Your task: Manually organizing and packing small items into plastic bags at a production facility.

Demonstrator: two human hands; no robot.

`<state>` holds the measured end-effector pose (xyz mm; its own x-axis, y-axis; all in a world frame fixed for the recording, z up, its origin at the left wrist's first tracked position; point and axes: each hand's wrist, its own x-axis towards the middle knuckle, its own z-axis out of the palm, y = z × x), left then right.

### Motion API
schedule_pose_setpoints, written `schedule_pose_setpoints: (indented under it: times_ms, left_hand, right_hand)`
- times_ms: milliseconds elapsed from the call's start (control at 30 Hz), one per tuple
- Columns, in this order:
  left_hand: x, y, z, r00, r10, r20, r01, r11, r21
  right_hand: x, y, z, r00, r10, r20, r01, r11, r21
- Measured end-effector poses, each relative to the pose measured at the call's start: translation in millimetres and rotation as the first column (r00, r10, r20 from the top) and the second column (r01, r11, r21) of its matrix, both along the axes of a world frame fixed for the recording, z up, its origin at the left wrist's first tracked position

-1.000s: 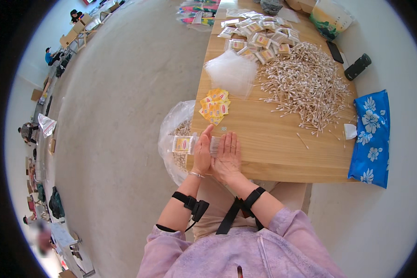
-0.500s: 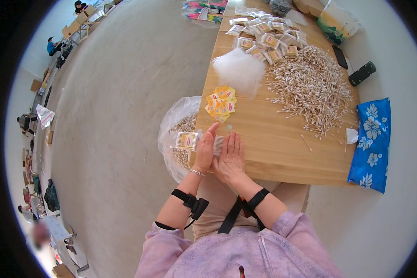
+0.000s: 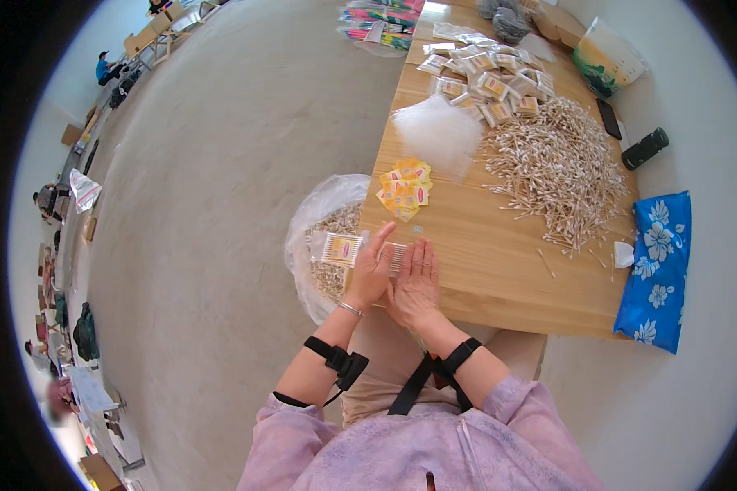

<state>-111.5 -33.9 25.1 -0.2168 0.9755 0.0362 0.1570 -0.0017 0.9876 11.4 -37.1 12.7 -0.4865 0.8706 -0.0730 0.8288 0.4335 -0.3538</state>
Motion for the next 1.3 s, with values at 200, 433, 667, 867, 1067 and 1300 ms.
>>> schedule_pose_setpoints:
  times_ms: [200, 433, 667, 867, 1067, 1300]
  left_hand:
    - [-71.3, -8.2, -14.5, 0.628, 0.276, -0.728, -0.19, 0.961, 0.201]
    - [-100.4, -5.0, -58.3, 0.945, 0.145, 0.292, -0.063, 0.96, -0.272]
    - [-100.3, -8.0, -52.2, 0.808, 0.178, 0.562, -0.039, 0.967, -0.25]
    - [-94.3, -7.3, -35.5, 0.868, 0.188, 0.46, -0.074, 0.964, -0.254]
    - [-95.7, -8.7, -41.1, 0.874, 0.201, 0.442, -0.09, 0.962, -0.259]
    - [-90.0, -8.8, -40.0, 0.849, 0.236, 0.472, -0.105, 0.952, -0.288]
  right_hand:
    - [-8.2, -2.9, -0.1, 0.999, -0.012, -0.049, 0.015, 0.998, 0.063]
    - [-36.2, -6.1, 0.5, 0.999, 0.007, -0.037, -0.005, 0.998, 0.055]
    - [-56.2, -9.1, -1.0, 0.996, 0.002, -0.086, 0.001, 0.999, 0.04]
    - [-64.6, -10.9, -3.3, 0.994, -0.009, -0.113, 0.019, 0.996, 0.087]
    - [-60.6, -11.2, -3.6, 0.995, 0.026, -0.101, -0.019, 0.997, 0.069]
    - [-56.8, -12.0, -6.1, 0.997, 0.055, -0.056, -0.051, 0.996, 0.078]
